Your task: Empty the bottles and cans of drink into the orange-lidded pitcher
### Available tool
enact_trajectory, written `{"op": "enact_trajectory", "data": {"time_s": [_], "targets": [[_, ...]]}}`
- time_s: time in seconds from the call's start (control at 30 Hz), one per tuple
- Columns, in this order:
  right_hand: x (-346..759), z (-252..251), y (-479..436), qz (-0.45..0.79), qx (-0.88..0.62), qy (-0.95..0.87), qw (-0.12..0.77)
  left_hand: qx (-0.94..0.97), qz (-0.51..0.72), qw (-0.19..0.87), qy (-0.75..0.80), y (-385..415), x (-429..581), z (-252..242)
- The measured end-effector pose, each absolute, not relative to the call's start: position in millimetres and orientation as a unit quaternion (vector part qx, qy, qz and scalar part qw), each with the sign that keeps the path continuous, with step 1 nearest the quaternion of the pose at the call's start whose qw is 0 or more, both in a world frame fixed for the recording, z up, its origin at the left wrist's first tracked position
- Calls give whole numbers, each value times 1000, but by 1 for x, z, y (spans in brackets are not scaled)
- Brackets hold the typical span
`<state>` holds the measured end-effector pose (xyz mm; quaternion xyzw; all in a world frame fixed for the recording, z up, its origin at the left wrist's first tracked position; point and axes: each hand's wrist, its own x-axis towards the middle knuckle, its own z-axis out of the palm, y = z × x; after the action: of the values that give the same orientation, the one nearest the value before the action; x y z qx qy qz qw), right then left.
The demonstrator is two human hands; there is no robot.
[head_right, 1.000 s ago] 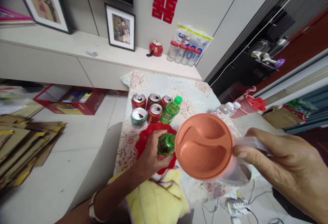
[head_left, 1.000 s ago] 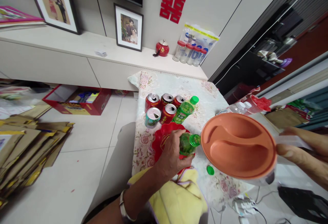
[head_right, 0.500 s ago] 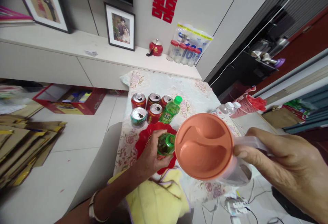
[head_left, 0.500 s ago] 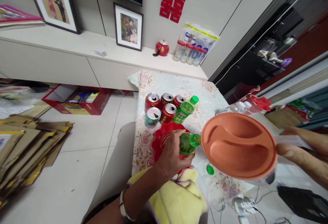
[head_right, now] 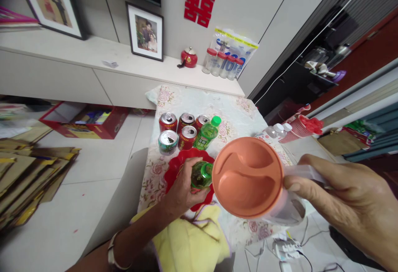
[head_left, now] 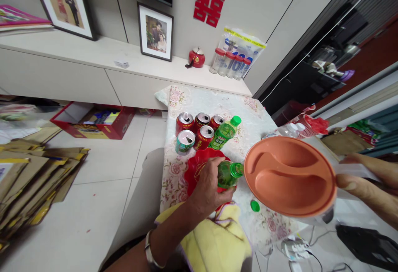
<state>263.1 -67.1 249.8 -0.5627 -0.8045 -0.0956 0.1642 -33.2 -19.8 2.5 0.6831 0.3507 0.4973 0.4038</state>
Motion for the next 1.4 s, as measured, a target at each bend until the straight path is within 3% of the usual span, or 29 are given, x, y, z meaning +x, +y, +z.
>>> {"op": "enact_trajectory", "data": {"time_s": [1.4], "targets": [[254, 255, -68, -74, -568, -804, 158, 687, 491, 402, 355, -20, -34, 5]]}}
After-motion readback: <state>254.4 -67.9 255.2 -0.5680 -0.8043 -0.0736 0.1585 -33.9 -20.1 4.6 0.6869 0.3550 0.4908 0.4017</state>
